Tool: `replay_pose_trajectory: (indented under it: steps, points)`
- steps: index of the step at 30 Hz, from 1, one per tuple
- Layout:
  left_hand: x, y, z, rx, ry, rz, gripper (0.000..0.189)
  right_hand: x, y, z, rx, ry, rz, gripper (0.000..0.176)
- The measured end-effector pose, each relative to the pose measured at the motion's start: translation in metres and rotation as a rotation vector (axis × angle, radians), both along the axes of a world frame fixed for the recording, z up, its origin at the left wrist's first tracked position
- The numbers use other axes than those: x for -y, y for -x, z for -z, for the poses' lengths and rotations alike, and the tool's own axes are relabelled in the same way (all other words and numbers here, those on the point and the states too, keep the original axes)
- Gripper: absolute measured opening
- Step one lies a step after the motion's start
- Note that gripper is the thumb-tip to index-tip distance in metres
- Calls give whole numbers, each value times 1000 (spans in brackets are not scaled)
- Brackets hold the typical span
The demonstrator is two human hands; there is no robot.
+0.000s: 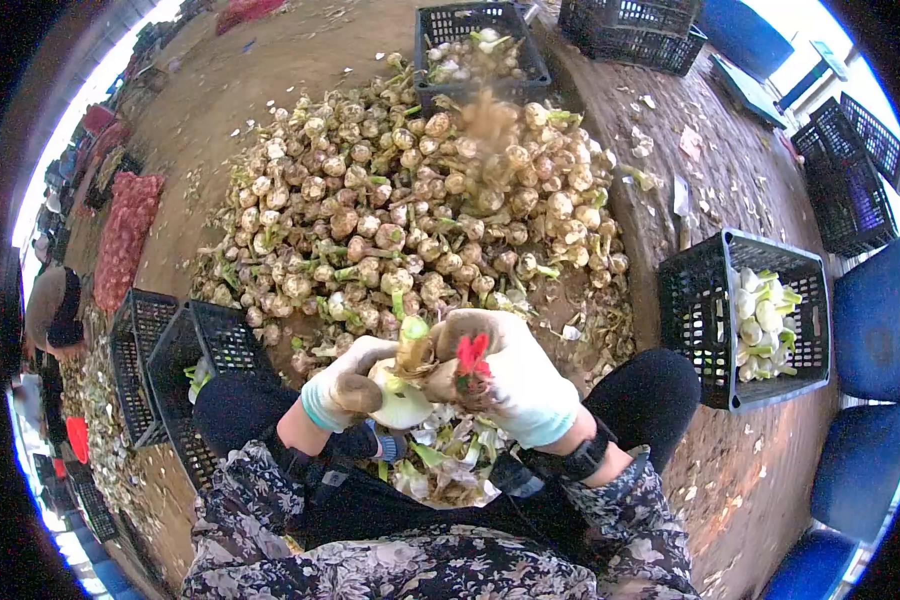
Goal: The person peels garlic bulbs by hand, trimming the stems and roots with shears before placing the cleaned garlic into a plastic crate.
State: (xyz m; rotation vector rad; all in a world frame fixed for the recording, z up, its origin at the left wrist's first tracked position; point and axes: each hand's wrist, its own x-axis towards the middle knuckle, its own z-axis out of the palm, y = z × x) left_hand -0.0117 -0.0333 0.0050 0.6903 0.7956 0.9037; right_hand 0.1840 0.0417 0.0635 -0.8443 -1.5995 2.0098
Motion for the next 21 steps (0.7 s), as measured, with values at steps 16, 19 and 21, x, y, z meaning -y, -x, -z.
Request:
replay_pose_trajectory:
  steps: [16,19,21]
  points:
    - [2,-7,-7,561,-62,-119,81,37,13,36,-1150,828,301,43]
    - [-7,-4,-4,635,1,-27,70,20,21,36,-1282,982,288,39]
    - [-12,-10,-11,500,24,-244,60,16,23,37,-1172,896,157,39]
